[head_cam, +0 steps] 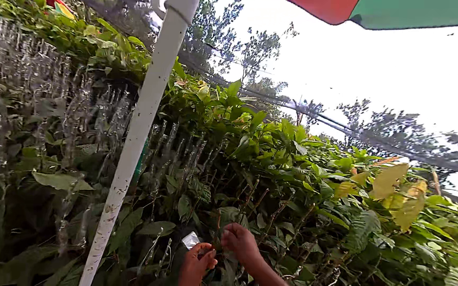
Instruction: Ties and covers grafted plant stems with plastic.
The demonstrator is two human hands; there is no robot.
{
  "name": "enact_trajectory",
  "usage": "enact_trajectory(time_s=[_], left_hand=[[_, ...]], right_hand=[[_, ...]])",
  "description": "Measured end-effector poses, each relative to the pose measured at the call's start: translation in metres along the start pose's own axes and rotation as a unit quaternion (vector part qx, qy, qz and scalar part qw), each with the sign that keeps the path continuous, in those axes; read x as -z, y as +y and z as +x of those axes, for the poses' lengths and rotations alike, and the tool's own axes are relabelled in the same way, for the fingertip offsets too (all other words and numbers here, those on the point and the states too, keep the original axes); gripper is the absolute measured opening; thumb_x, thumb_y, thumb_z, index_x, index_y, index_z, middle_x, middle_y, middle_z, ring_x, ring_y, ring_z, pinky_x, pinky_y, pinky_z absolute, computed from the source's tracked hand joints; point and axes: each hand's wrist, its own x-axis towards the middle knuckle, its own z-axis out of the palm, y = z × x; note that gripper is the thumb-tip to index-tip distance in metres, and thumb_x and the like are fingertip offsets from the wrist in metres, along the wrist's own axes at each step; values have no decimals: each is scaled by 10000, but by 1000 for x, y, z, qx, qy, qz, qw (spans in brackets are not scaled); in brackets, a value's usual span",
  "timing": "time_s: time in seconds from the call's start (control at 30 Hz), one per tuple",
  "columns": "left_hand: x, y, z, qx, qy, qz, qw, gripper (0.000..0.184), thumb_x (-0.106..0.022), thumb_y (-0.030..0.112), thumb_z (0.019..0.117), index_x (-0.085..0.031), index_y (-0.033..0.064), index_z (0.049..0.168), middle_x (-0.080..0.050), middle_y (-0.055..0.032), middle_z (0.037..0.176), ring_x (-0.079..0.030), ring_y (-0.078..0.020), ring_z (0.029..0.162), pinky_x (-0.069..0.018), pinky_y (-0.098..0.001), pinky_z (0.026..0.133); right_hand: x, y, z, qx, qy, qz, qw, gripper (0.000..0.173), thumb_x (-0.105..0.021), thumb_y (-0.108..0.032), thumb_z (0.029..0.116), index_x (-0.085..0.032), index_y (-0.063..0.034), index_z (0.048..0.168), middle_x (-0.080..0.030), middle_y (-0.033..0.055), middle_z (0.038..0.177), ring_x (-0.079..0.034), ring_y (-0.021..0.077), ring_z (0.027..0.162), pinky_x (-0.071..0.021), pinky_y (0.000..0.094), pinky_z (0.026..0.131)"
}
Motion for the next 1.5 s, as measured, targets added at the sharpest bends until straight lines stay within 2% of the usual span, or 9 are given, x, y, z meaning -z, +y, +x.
enact_trajectory(time_s=[0.3,0.43,0.6,0.73,0.8,0.9,1.1,1.27,1.5], left_hand=[[2,-7,4,112,-77,-186,973,196,-492,89,1072,-576,-55,1174,-724,-163,931,-738,-236,743,-638,-368,696],[-4,-11,2,44,-49,-104,992,160,-698,-23,913,-613,-45,1047,-741,-126,835,-737,-205,679,-642,-345,672],[-5,-5,0,-55,-54,146,986,234,-587,146,1032,-700,12,1187,-727,-42,912,-668,-84,702,-583,-267,697],[-4,4,0,-20,-39,161,986,252,-571,167,1045,-689,4,1196,-724,-38,875,-673,-90,695,-583,-281,701],[-6,5,-3,3,-47,130,990,234,-594,145,1035,-694,-6,1183,-745,-51,889,-706,-101,716,-605,-282,720],[-17,-9,-17,-45,-104,125,986,216,-633,133,991,-728,-5,1127,-768,-59,932,-734,-100,826,-609,-306,822],[-9,-23,-34,-87,-189,127,970,167,-734,79,921,-757,8,1070,-752,-72,1084,-728,-119,952,-610,-311,896],[19,-5,-11,-33,-37,42,998,196,-752,70,895,-715,-34,1057,-757,-97,886,-745,-179,800,-636,-351,791],[-8,-1,-37,-121,-37,163,979,204,-668,28,889,-705,-79,1058,-727,-137,983,-681,-131,930,-545,-322,907]], right_hand=[[17,3,26,10,-248,-282,927,261,-612,-122,1000,-711,-64,1234,-744,120,1034,-721,215,876,-583,443,870],[19,3,21,0,-254,-289,923,263,-611,-161,1018,-696,-31,1230,-741,123,1001,-722,213,837,-591,432,835],[15,8,0,-60,-193,-228,952,246,-620,-178,1028,-660,-8,1201,-727,104,979,-724,177,795,-611,372,780],[-15,-17,-72,55,-179,-403,896,343,-486,-111,1058,-646,-91,1361,-712,212,1172,-700,387,1074,-544,580,946],[-32,-24,-109,142,-205,-453,856,420,-486,-49,1041,-620,-161,1424,-725,253,1064,-715,470,963,-558,652,801],[-38,-49,-99,68,-306,-470,825,249,-541,-98,1024,-660,-44,1236,-697,271,1089,-681,487,1028,-533,697,849],[41,-79,7,-35,-313,-336,888,372,-490,-237,1101,-537,-60,1424,-671,158,1255,-682,248,940,-553,453,797],[34,-49,-8,37,-231,-669,706,292,-626,-109,975,-674,-104,1263,-686,204,1206,-568,435,1255,-409,647,1044],[-20,-101,-60,87,-357,-427,826,257,-593,-88,1005,-667,24,1225,-687,272,1112,-668,449,1035,-517,660,856]])
